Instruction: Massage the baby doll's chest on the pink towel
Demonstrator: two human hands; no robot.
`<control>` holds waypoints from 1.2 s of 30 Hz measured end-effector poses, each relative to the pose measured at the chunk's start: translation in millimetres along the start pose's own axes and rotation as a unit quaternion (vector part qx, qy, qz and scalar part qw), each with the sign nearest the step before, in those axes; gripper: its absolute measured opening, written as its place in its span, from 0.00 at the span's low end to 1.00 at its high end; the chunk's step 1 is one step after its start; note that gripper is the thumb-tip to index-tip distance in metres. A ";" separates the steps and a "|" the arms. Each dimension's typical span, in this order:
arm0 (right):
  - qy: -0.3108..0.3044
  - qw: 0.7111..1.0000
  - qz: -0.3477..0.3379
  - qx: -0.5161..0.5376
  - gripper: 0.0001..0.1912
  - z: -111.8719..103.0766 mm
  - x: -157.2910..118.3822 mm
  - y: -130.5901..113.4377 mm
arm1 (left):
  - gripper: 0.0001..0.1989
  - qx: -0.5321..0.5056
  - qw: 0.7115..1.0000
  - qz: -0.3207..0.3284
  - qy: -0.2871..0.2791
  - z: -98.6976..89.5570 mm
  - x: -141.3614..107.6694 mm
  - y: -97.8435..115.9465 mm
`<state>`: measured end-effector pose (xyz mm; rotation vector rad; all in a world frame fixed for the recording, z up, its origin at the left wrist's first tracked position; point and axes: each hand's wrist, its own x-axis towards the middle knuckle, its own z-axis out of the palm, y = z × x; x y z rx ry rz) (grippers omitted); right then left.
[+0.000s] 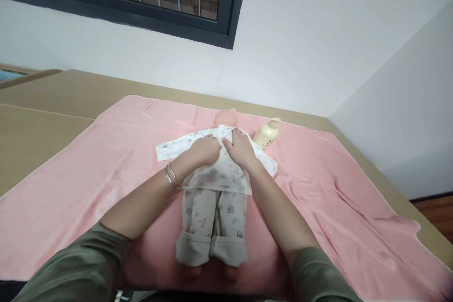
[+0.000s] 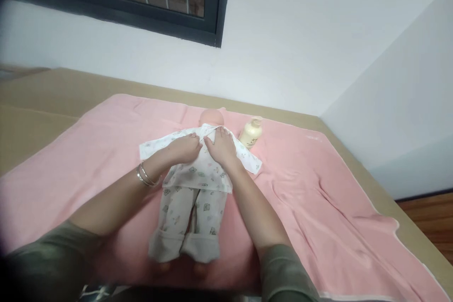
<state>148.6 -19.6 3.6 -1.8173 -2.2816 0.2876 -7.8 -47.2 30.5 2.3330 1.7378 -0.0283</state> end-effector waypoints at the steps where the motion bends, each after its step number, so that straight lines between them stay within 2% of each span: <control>1: 0.000 1.000 0.009 -0.010 0.39 -0.1 -4.0 -5.5 | 0.29 -0.011 1.000 -0.001 -0.006 -0.8 3.1 -3.9; 4: -0.014 0.999 0.019 -0.045 0.37 -3.8 -19.3 -23.4 | 0.28 -0.021 0.999 0.024 -0.005 -0.3 15.5 -17.5; 7: -0.033 0.997 0.008 -0.074 0.37 -10.0 -32.1 -34.9 | 0.25 -0.050 0.997 0.017 0.049 7.7 29.7 -29.0; 11: -0.035 0.997 0.001 -0.062 0.36 -12.7 -33.0 -34.6 | 0.25 -0.094 0.985 -0.024 0.142 25.1 43.3 -32.6; 14: -0.027 0.999 0.001 -0.046 0.36 -9.2 -24.7 -27.8 | 0.25 -0.091 0.980 -0.025 0.175 31.0 44.0 -27.4; 17: -0.031 0.999 0.000 -0.025 0.38 -6.6 -14.7 -18.9 | 0.24 -0.069 0.984 -0.027 0.164 24.5 34.6 -19.1; 22: -0.027 1.000 -0.012 0.007 0.39 -7.3 0.7 -4.0 | 0.19 -0.020 0.999 -0.020 0.044 0.8 6.4 -4.2; 26: -0.021 1.000 -0.002 0.000 0.38 -5.0 6.9 -2.0 | 0.21 -0.017 1.000 -0.017 0.010 -6.8 -3.9 1.4; 31: -0.029 0.999 0.012 -0.024 0.39 -6.1 -7.4 -17.0 | 0.24 -0.067 0.997 -0.021 0.041 2.0 12.1 -10.6; 36: -0.051 0.996 -0.022 -0.071 0.33 -20.1 -36.4 -37.7 | 0.23 -0.168 0.972 0.014 0.162 23.5 40.3 -29.6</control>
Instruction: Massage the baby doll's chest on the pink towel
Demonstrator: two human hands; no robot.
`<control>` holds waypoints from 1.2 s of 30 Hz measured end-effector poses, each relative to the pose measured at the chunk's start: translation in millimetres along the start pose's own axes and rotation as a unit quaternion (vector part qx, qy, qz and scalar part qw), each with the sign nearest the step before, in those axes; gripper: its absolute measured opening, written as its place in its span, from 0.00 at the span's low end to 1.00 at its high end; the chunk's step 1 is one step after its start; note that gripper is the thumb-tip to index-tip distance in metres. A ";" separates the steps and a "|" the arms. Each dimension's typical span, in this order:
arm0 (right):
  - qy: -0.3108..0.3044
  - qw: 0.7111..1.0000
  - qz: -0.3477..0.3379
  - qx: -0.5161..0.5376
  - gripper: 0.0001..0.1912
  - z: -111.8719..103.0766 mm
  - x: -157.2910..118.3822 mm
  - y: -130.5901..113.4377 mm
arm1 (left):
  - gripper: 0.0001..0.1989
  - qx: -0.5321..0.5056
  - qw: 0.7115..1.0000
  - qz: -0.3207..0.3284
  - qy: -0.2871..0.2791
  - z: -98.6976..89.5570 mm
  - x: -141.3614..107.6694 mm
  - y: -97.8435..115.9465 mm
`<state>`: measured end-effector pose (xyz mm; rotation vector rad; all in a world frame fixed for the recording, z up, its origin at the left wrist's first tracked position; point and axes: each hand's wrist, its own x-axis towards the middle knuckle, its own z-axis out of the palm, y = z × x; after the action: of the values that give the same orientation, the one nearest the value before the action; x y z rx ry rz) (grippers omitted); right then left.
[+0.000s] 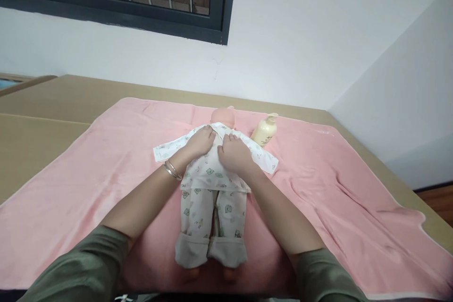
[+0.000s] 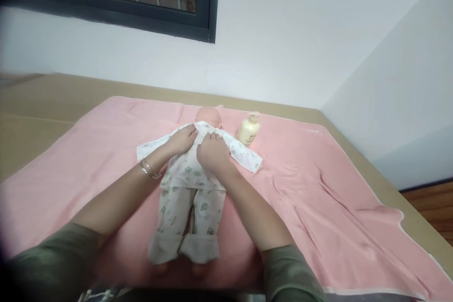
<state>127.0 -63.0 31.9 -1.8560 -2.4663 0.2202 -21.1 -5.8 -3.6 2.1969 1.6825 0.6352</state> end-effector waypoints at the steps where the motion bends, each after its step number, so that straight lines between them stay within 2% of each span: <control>1: -0.004 1.000 -0.006 -0.004 0.31 -1.8 -2.3 -1.3 | 0.23 -0.033 0.999 -0.006 0.026 5.4 2.6 -3.8; 3: -0.001 1.000 -0.011 0.012 0.30 -1.8 0.2 1.2 | 0.23 -0.084 0.994 -0.025 0.071 16.0 5.6 -8.5; 6: 0.023 0.997 0.004 0.069 0.31 7.2 18.0 15.1 | 0.24 -0.102 0.987 -0.033 0.119 28.3 5.7 -9.9; 11: 0.044 0.991 0.033 0.125 0.38 18.9 39.2 33.6 | 0.27 -0.096 0.984 -0.037 0.147 34.3 1.7 -8.7; 14: 0.028 0.990 0.010 0.136 0.38 10.3 31.2 27.5 | 0.26 -0.102 0.983 -0.040 0.150 32.4 -1.0 -8.5; 18: 0.105 0.984 -0.065 0.126 0.32 2.5 19.4 10.2 | 0.22 -0.159 0.963 -0.060 0.209 29.2 -4.4 -8.9; 20: 0.106 0.986 -0.069 0.105 0.30 5.7 19.1 4.7 | 0.20 -0.193 0.949 -0.067 0.242 27.5 -4.7 -10.5; 23: 0.064 0.991 -0.071 0.095 0.30 11.5 21.6 2.6 | 0.17 -0.237 0.930 -0.078 0.270 23.6 -3.0 -14.1; 28: 0.121 0.984 -0.067 0.109 0.31 11.0 22.2 3.6 | 0.15 -0.268 0.910 -0.086 0.304 13.8 -2.2 -12.3; 33: 0.059 0.992 -0.065 0.086 0.31 11.4 22.0 4.7 | 0.15 -0.262 0.901 -0.063 0.341 5.0 -8.7 -1.2; 36: 0.102 0.987 -0.066 0.101 0.30 11.2 19.8 4.5 | 0.15 -0.293 0.894 -0.067 0.331 3.3 -11.9 5.5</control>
<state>124.4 -43.7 19.2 -1.5464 -2.3219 0.2503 -17.3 -18.7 -5.7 1.4908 1.5826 1.7326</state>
